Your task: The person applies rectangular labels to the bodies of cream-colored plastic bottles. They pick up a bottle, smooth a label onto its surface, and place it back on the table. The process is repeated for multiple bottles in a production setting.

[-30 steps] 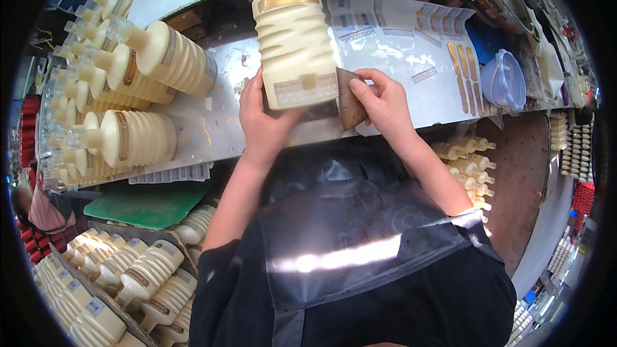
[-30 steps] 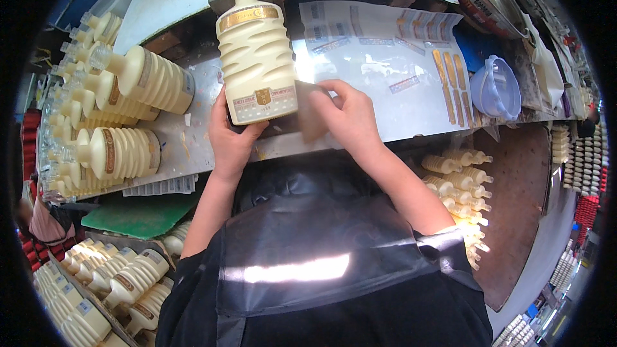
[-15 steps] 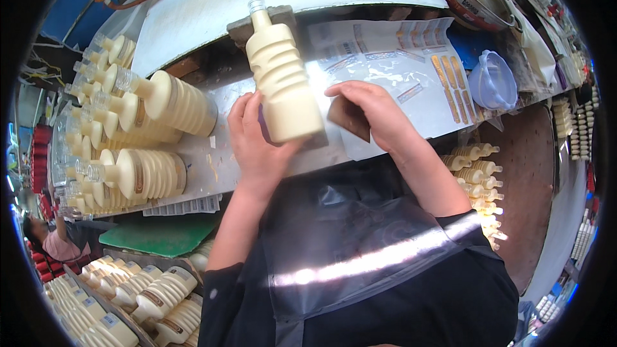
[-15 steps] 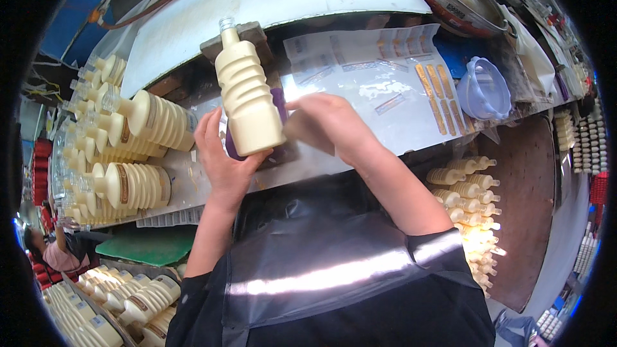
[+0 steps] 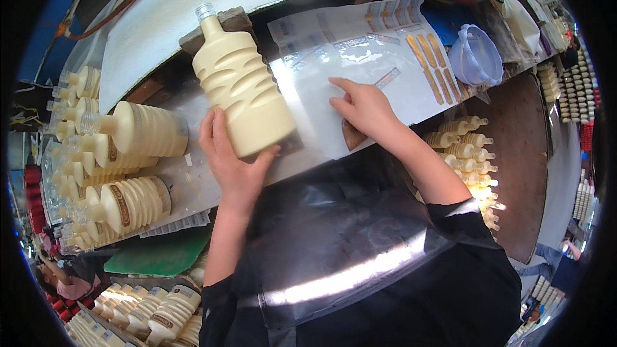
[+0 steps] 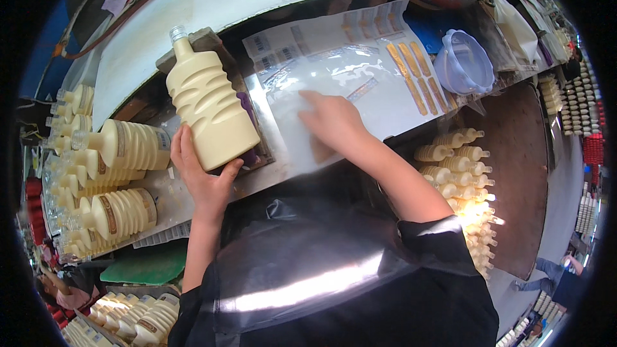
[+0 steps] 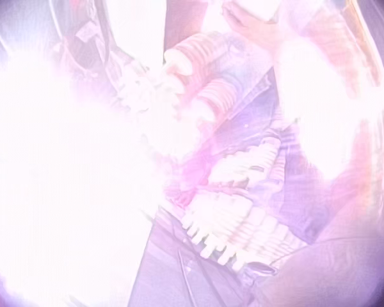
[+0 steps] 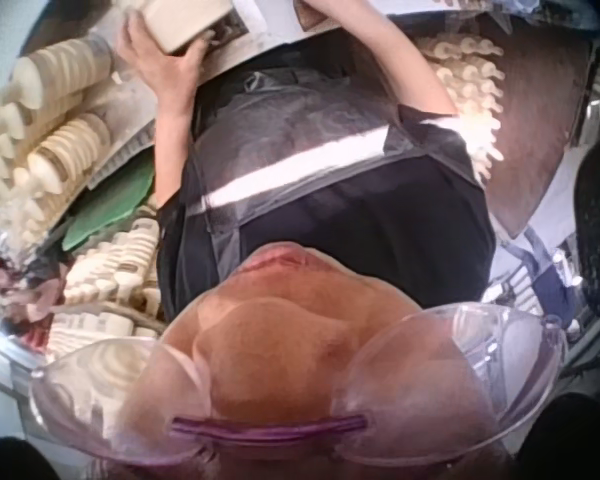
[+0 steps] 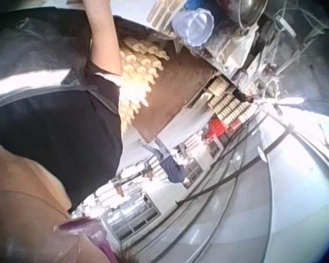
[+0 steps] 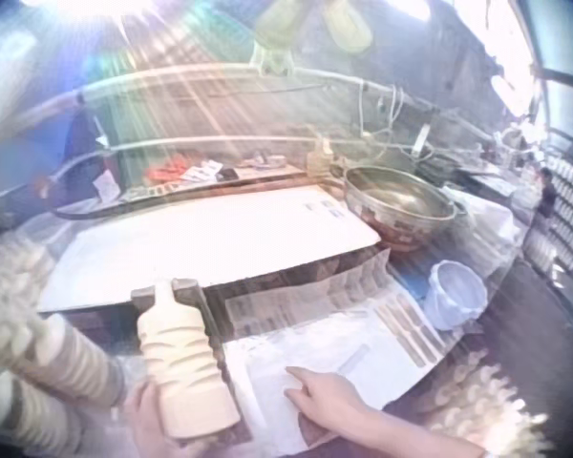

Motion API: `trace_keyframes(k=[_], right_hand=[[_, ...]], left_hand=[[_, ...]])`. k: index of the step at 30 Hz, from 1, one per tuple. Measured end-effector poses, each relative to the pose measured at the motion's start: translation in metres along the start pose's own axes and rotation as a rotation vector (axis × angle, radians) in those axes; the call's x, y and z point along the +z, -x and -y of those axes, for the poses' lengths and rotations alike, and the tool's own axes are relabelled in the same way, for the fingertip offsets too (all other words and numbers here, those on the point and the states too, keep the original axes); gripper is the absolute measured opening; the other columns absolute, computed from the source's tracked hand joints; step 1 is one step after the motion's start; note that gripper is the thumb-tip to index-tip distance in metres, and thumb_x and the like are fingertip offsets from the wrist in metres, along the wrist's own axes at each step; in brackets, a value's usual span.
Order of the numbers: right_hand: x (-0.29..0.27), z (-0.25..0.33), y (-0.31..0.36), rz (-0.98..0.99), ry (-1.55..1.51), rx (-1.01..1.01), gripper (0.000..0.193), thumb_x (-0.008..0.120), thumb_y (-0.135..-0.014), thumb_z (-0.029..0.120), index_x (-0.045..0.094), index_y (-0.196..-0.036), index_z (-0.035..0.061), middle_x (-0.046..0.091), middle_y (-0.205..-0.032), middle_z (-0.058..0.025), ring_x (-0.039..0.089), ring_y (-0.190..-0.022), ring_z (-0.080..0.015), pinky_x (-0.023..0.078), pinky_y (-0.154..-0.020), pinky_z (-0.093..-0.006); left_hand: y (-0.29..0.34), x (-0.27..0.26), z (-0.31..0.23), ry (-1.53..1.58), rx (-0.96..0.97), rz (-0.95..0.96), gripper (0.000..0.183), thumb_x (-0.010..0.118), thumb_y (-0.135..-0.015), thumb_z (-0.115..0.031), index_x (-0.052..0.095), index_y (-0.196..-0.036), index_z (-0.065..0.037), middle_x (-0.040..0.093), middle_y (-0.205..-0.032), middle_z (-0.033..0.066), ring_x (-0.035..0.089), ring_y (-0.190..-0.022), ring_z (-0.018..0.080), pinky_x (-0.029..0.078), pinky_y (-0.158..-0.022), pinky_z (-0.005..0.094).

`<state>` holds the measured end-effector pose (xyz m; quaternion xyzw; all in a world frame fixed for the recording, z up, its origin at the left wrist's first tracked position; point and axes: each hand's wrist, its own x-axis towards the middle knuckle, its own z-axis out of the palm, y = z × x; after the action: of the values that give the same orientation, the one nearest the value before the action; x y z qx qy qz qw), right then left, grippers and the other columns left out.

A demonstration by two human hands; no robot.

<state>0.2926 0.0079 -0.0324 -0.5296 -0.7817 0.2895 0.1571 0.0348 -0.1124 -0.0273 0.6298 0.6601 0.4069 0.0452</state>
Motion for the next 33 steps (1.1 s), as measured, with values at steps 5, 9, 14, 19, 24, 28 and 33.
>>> trace_keyframes(k=[5, 9, 14, 19, 24, 28, 33], right_hand=[[0.017, -0.016, -0.043, -0.171, 0.215, -0.068, 0.048, 0.062, -0.093, 0.019, 0.061, -0.139, 0.0056, 0.072, -0.091, -0.0218, 0.07, -0.087, -0.039, 0.055, -0.078, -0.0479], [0.017, -0.019, -0.059, -0.078, 0.377, -0.07, 0.045, 0.053, -0.094, 0.012, 0.06, -0.138, 0.0048, 0.072, -0.095, -0.0229, 0.069, -0.089, -0.0421, 0.054, -0.08, -0.0512], [-0.001, -0.017, -0.002, 0.144, 0.411, 0.047, 0.046, 0.051, -0.093, 0.008, 0.059, -0.138, 0.0039, 0.071, -0.094, -0.0219, 0.069, -0.086, -0.0412, 0.054, -0.078, -0.0515], [-0.018, -0.022, 0.067, 0.11, 0.412, 0.01, 0.049, 0.055, -0.088, 0.004, 0.059, -0.137, 0.0021, 0.071, -0.091, -0.0208, 0.069, -0.081, -0.0397, 0.055, -0.073, -0.05], [-0.024, -0.038, 0.106, -0.048, 0.332, -0.015, 0.042, 0.059, -0.085, 0.002, 0.067, -0.126, 0.0014, 0.07, -0.08, -0.02, 0.069, -0.074, -0.0379, 0.056, -0.067, -0.0483], [-0.022, -0.061, 0.118, -0.104, -0.196, 0.38, 0.021, 0.067, -0.094, 0.018, 0.072, -0.106, 0.0004, 0.069, -0.07, -0.0096, 0.067, -0.063, -0.0204, 0.052, -0.059, -0.0346], [0.004, -0.075, 0.111, -0.128, -0.9, 0.848, 0.043, 0.075, -0.096, 0.039, 0.063, -0.083, -0.0004, 0.058, -0.062, -0.002, 0.048, -0.046, -0.0079, 0.033, -0.042, -0.0243]], left_hand=[[0.003, 0.006, 0.0, 0.025, -0.031, -0.005, 0.109, 0.093, -0.066, -0.023, 0.032, -0.154, 0.001, 0.029, -0.154, 0.0254, 0.032, -0.143, 0.0441, 0.029, -0.12, 0.0516], [0.004, 0.007, 0.003, 0.012, -0.057, 0.001, 0.109, 0.092, -0.067, -0.024, 0.031, -0.155, 0.0, 0.028, -0.154, 0.0249, 0.032, -0.142, 0.0444, 0.029, -0.12, 0.0524], [0.006, 0.011, 0.006, 0.021, -0.019, -0.025, 0.108, 0.092, -0.072, -0.031, 0.03, -0.156, -0.001, 0.029, -0.152, 0.0249, 0.033, -0.141, 0.0444, 0.031, -0.119, 0.0522], [0.007, 0.013, 0.005, 0.045, -0.032, -0.043, 0.107, 0.091, -0.073, -0.035, 0.032, -0.156, -0.001, 0.029, -0.152, 0.0246, 0.034, -0.14, 0.0441, 0.033, -0.117, 0.0517], [0.007, 0.012, 0.007, 0.038, -0.028, -0.036, 0.107, 0.093, -0.07, -0.032, 0.035, -0.154, -0.002, 0.03, -0.152, 0.0244, 0.036, -0.139, 0.0432, 0.034, -0.116, 0.051], [0.006, 0.009, 0.012, 0.021, 0.055, -0.022, 0.105, 0.086, -0.077, -0.042, 0.032, -0.157, -0.002, 0.032, -0.152, 0.0237, 0.04, -0.137, 0.0411, 0.035, -0.115, 0.0494], [-0.003, 0.015, 0.012, 0.623, -0.163, -0.104, 0.087, 0.064, -0.1, -0.044, 0.019, -0.161, -0.002, 0.034, -0.153, 0.022, 0.044, -0.134, 0.0326, 0.037, -0.113, 0.0452]])
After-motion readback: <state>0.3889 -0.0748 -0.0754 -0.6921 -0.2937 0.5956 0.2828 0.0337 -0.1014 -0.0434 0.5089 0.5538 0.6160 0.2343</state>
